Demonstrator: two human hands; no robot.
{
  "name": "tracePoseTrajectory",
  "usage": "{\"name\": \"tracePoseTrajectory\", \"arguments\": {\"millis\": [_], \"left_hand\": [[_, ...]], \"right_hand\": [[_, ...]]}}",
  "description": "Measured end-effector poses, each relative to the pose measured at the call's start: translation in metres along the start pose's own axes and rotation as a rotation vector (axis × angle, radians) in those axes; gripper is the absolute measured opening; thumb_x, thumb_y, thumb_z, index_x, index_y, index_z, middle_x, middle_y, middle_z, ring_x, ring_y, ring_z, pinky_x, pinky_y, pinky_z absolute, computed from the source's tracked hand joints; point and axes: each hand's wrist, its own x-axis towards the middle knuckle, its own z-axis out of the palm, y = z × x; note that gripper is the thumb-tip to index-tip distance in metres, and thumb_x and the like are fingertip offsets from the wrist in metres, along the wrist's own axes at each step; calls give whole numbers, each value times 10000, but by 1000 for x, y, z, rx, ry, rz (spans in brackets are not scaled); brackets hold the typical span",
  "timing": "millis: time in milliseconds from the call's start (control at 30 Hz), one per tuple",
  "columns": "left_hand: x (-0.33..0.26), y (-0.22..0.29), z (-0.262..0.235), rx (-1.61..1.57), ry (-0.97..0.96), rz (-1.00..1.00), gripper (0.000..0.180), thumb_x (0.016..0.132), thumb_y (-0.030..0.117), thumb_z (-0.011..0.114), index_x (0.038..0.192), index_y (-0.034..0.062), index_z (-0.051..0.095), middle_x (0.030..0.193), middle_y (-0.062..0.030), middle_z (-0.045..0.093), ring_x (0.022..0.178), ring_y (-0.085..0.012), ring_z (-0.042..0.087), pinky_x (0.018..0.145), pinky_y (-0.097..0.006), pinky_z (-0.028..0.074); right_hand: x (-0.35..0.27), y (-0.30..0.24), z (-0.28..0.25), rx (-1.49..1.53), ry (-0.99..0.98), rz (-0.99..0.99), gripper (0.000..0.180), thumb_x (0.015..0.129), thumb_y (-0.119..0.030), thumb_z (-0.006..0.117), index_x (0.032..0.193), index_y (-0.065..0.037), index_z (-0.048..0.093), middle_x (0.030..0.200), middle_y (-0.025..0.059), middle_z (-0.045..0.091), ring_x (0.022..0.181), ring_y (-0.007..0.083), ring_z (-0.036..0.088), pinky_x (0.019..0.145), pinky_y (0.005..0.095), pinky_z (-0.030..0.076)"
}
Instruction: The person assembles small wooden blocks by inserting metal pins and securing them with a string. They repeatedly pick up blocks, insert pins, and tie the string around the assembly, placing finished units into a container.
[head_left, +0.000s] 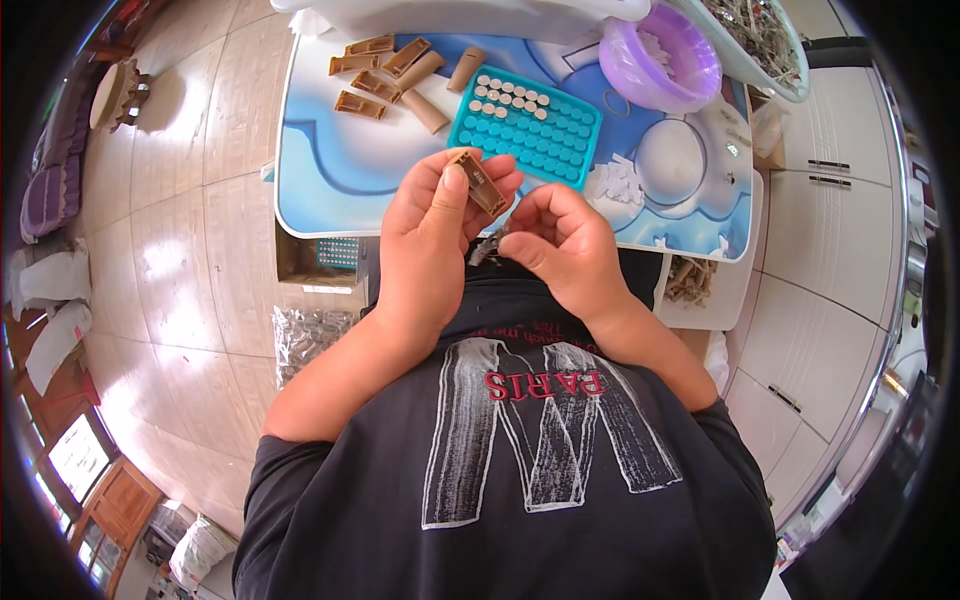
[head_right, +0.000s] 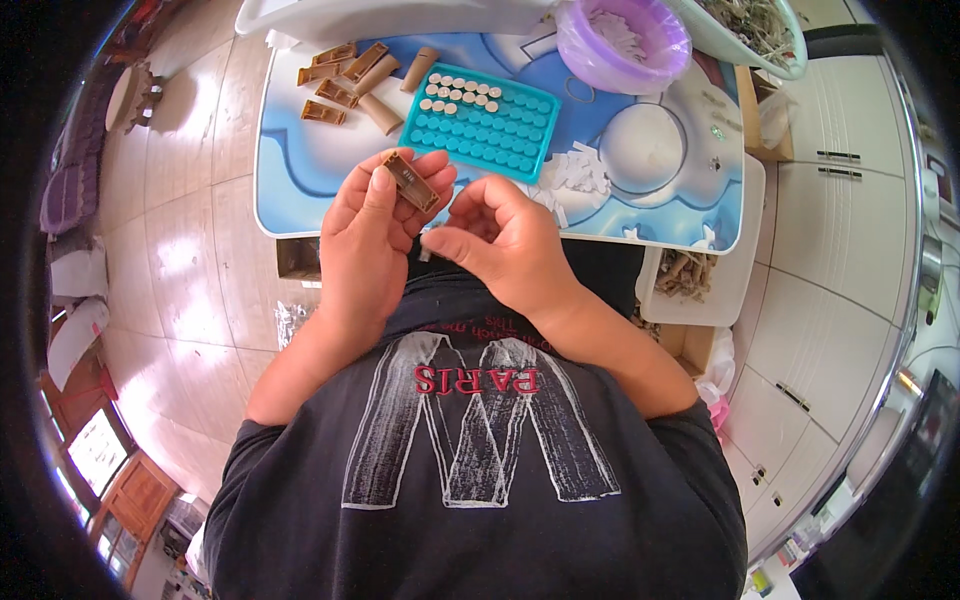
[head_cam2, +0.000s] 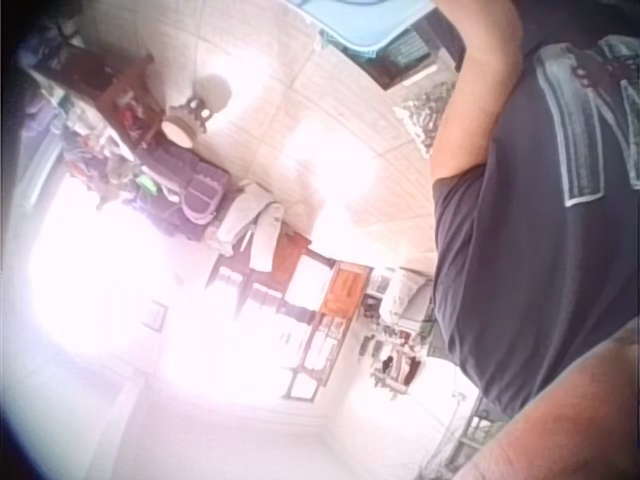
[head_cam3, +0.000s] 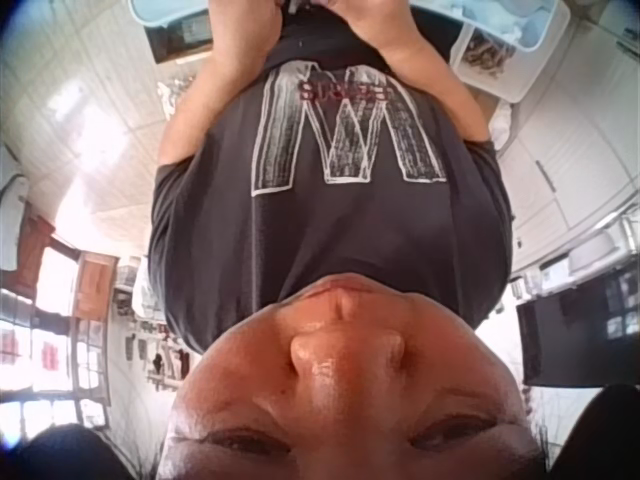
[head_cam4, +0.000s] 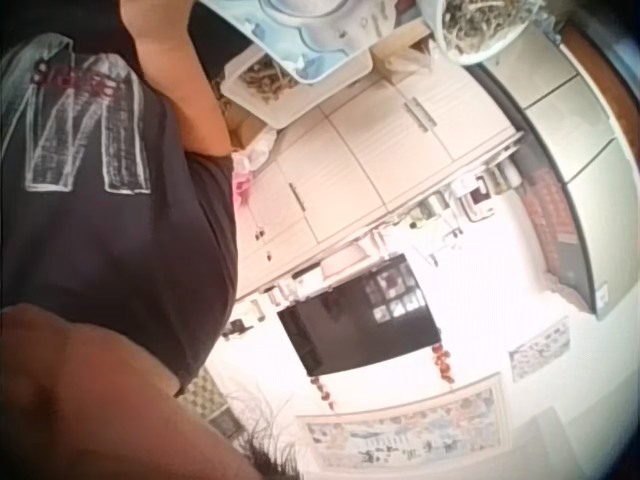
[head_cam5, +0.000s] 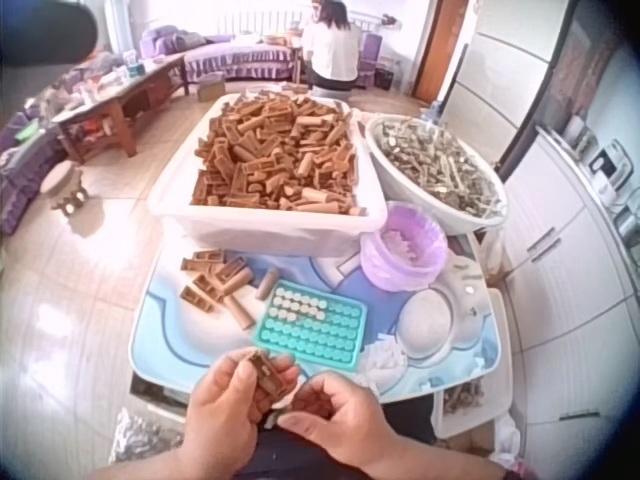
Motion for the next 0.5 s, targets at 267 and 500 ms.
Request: {"name": "tracePoseTrajectory", "arguments": {"millis": [267, 500], "left_hand": [[-4, -2, 0, -38, 26, 2, 312, 1002, 212, 370, 1183, -28, 453, 1160, -214, 564, 1077, -288, 580, 948, -394, 470], [1, 11, -7, -134, 76, 0, 298, 1001, 206, 371, 1175, -18, 464, 1154, -203, 572, 1072, -281, 586, 948, -403, 478]], "right_hand": [[1, 9, 4, -45, 20, -92, 127, 851, -30, 638, 913, -4, 529, 814, 28, 598, 704, 70, 583, 641, 224, 487], [-4, 8, -11, 178, -24, 32, 85, 897, 3, 553, 982, 6, 556, 860, 42, 602, 782, 95, 602, 716, 229, 517]]}}
